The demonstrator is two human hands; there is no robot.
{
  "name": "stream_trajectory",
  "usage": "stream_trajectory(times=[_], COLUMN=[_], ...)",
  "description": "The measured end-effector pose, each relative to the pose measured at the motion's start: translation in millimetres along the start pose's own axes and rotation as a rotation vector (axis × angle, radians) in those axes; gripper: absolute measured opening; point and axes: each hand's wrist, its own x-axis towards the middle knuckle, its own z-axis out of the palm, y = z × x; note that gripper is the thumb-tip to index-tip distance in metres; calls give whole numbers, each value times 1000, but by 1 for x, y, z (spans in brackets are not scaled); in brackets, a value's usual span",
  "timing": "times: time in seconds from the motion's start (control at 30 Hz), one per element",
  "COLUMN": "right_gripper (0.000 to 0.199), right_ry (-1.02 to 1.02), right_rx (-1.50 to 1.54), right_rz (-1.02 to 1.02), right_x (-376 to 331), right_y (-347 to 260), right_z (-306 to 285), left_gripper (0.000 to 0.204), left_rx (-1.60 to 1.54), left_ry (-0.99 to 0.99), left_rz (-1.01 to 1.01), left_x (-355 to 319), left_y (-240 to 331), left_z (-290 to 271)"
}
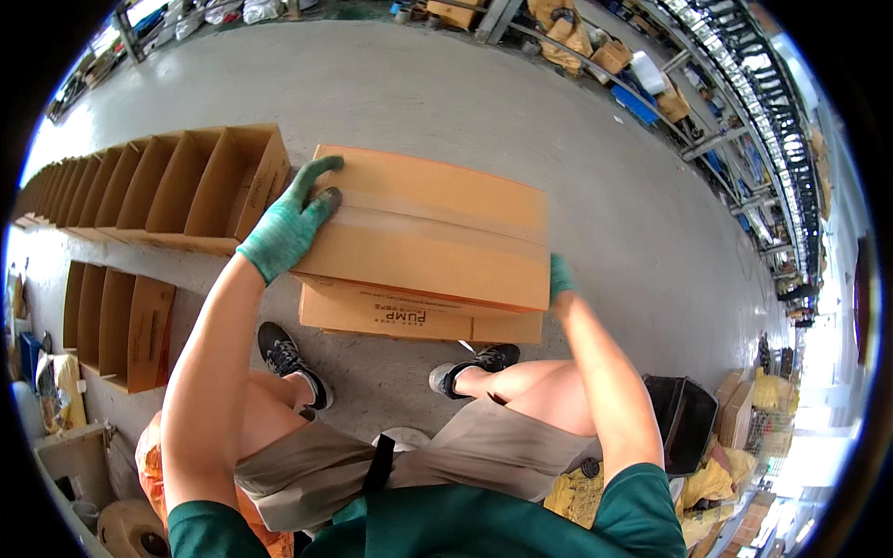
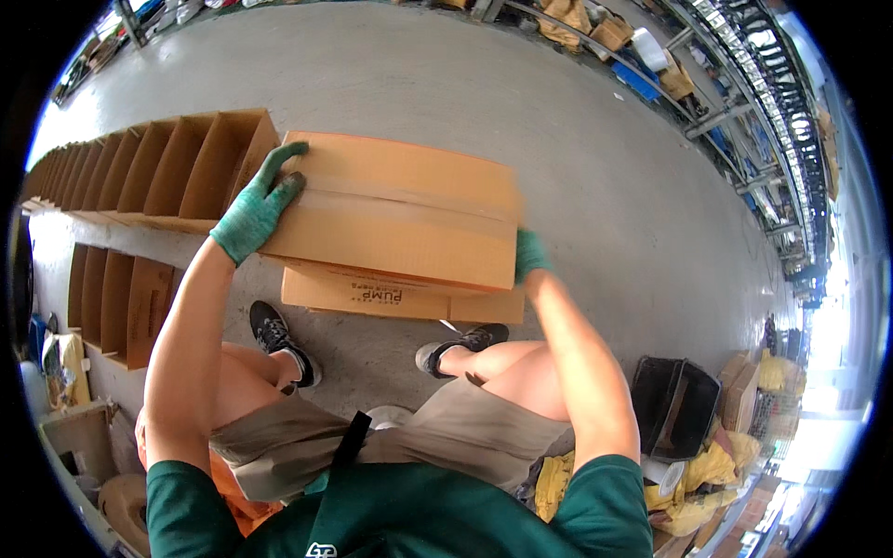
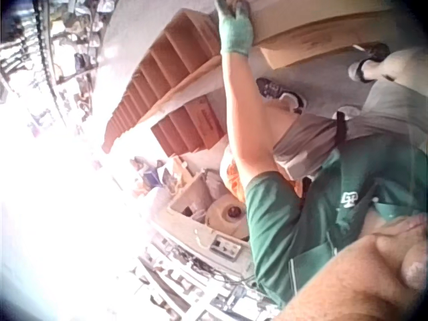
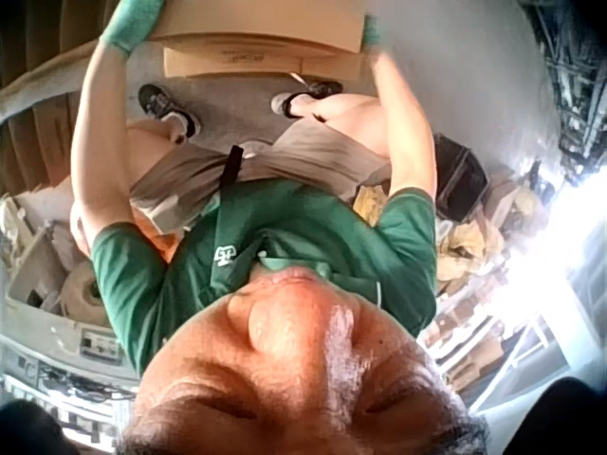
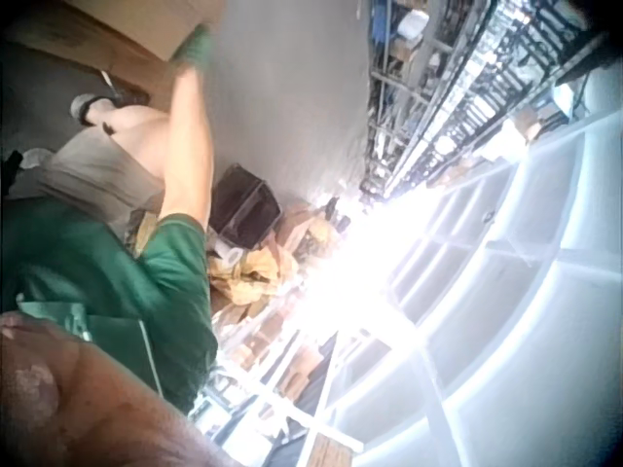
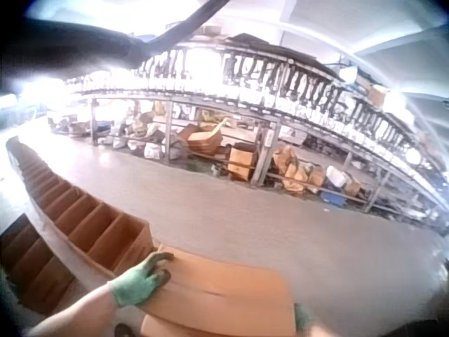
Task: The person sits on the floor in a warehouse and repeatedly tapes cardboard boxes. They pick up a box, fold the flaps, and use a handheld tape dispenser to seal the top seam. After sealing, they place the box on a growing stack and retrieve another box to repeat the process.
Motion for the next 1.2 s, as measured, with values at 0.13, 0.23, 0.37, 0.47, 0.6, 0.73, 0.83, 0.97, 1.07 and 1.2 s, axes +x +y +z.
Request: stream_trajectory(times=[0.13, 0.23, 0.37, 0.47, 0.6, 0.73, 0.83, 0.97, 1.07, 1.2], right_gripper=[34, 41, 70, 73, 73, 67, 64, 64, 63, 64], right_ry=[124, -281, -361, -266, -16, 203, 233, -19, -226, -241], right_rx=[-990, -1009, -1362, -1457, -1475, -1138, -783, -592, -291, -152], right_rz=[-683, -965, -1128, -1058, -852, -684, -465, -288, -332, -783], right_x=[-95, -141, -146, -153, -157, -155, -150, -138, -134, -161], right_y=[-183, -188, -122, -123, -116, -95, -89, -100, -106, -127], right_z=[87, 176, 254, 218, 117, 92, 89, 70, 62, 70], left_gripper=[59, 64, 63, 59, 55, 59, 62, 56, 40, 24], left_rx=[42, 50, -53, -76, -229, -474, -632, -929, -1049, -1175], left_ry=[104, 102, 103, 100, 93, 120, 175, 230, 238, 308], left_rz=[-9, -68, -141, -205, -298, -456, -566, -551, -387, 46], left_x=[-4, -2, 1, -4, -5, -4, -1, -8, -7, -11], left_y=[-22, -12, -11, -18, -13, -11, -23, -15, -26, -10], left_z=[-7, -6, -2, -7, -3, 0, -1, 6, 3, -40])
